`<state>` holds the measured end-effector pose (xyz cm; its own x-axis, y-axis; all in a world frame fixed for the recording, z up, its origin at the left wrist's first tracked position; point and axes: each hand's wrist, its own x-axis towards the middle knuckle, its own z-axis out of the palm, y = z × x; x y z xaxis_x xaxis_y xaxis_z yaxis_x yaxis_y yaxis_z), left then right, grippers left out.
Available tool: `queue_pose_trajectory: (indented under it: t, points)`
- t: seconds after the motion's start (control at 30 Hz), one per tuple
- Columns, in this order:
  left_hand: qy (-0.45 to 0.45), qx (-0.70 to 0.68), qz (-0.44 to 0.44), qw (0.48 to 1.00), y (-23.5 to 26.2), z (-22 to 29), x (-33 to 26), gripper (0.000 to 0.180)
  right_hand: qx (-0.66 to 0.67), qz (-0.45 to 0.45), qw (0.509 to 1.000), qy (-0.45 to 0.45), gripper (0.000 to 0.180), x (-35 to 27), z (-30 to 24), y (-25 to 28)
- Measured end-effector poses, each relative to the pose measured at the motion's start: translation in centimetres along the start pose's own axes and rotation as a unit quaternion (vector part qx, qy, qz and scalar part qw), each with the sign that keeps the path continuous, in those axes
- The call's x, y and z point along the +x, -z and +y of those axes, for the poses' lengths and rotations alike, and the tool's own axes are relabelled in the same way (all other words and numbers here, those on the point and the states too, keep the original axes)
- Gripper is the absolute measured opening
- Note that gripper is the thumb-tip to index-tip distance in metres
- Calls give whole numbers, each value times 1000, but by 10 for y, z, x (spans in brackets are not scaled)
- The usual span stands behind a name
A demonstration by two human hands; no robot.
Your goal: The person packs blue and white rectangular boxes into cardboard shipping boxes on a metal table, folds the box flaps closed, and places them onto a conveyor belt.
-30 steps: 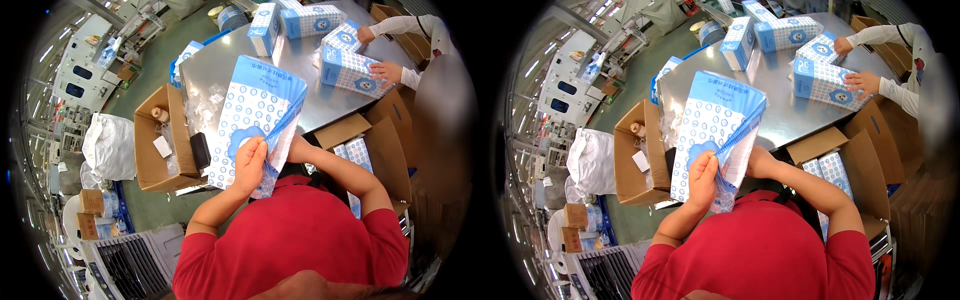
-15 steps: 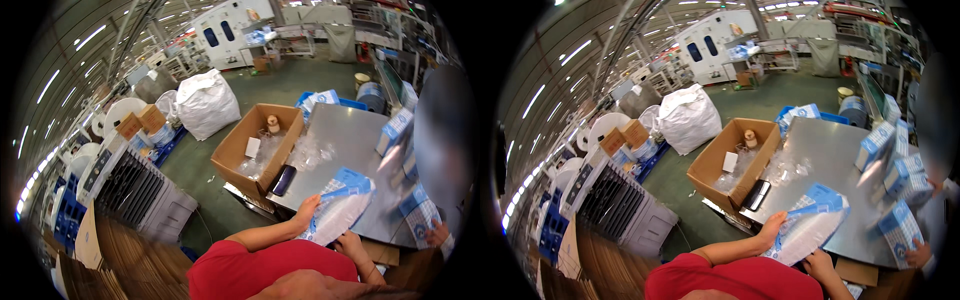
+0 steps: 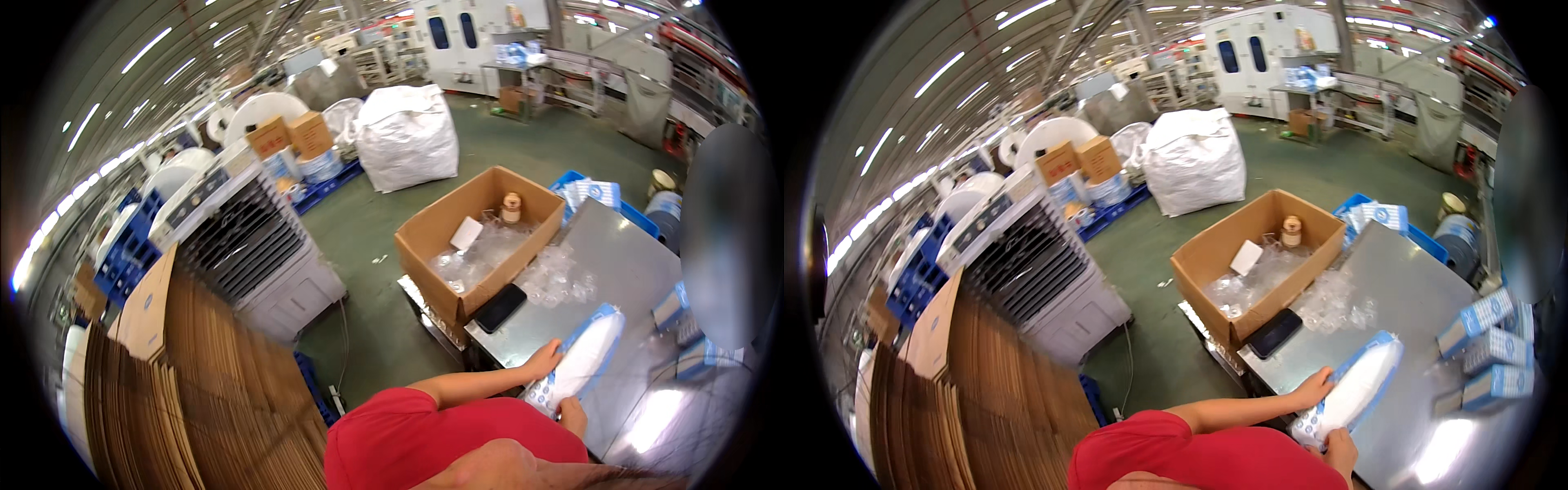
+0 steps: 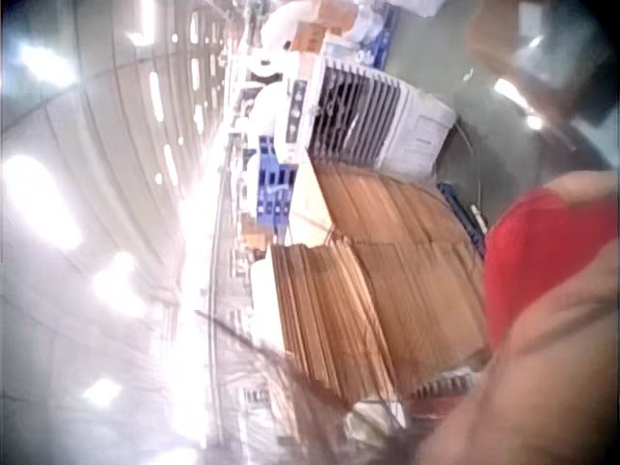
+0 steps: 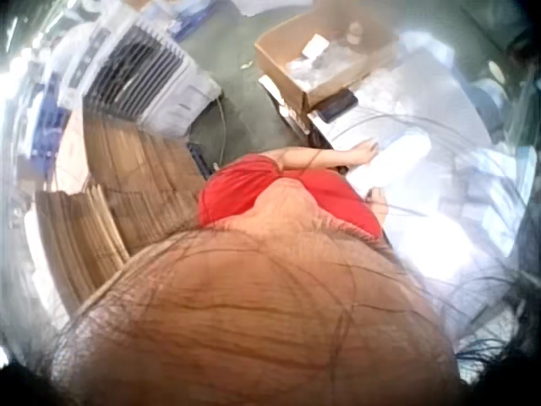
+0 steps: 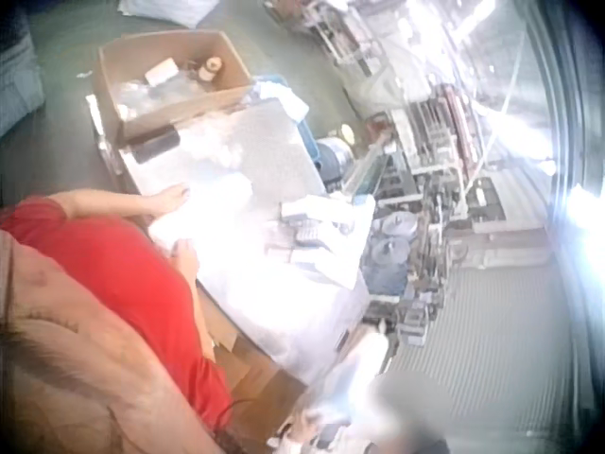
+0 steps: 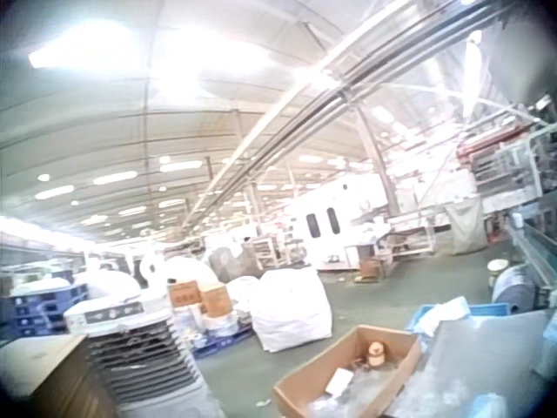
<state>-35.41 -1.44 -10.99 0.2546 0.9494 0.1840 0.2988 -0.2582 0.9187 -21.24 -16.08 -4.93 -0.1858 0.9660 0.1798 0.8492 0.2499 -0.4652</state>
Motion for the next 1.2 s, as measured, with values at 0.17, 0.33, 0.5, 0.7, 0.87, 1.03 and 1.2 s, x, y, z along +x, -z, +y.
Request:
queue_pose_trajectory:
  t: [0.17, 0.33, 0.5, 0.7, 0.87, 1.03, 1.2]
  points:
    - [-277, 150, -148, 937, 58, 64, -20, 22, 46, 11, 998, 50, 20, 1, 39, -29]
    - [-264, 271, -331, 865, 76, 78, -54, 20, 228, -125, 947, -188, 15, 6, 39, -34]
    - [-253, 312, -349, 846, 63, 74, -64, 23, 116, -88, 988, 52, 13, 4, 44, -31]
    - [-309, 295, -380, 820, 61, 65, -63, 23, 109, -78, 983, 129, 11, 4, 46, -28]
    - [-290, 161, -354, 874, 79, 64, -64, 24, 102, -58, 977, 176, 10, -2, 45, -22]
    - [-300, 128, -335, 884, 99, 51, -65, 26, 126, -85, 977, 153, 12, -19, 68, -32]
    - [-222, 57, -367, 901, 104, 32, -70, 31, 145, -108, 975, 132, 11, -21, 71, -34]
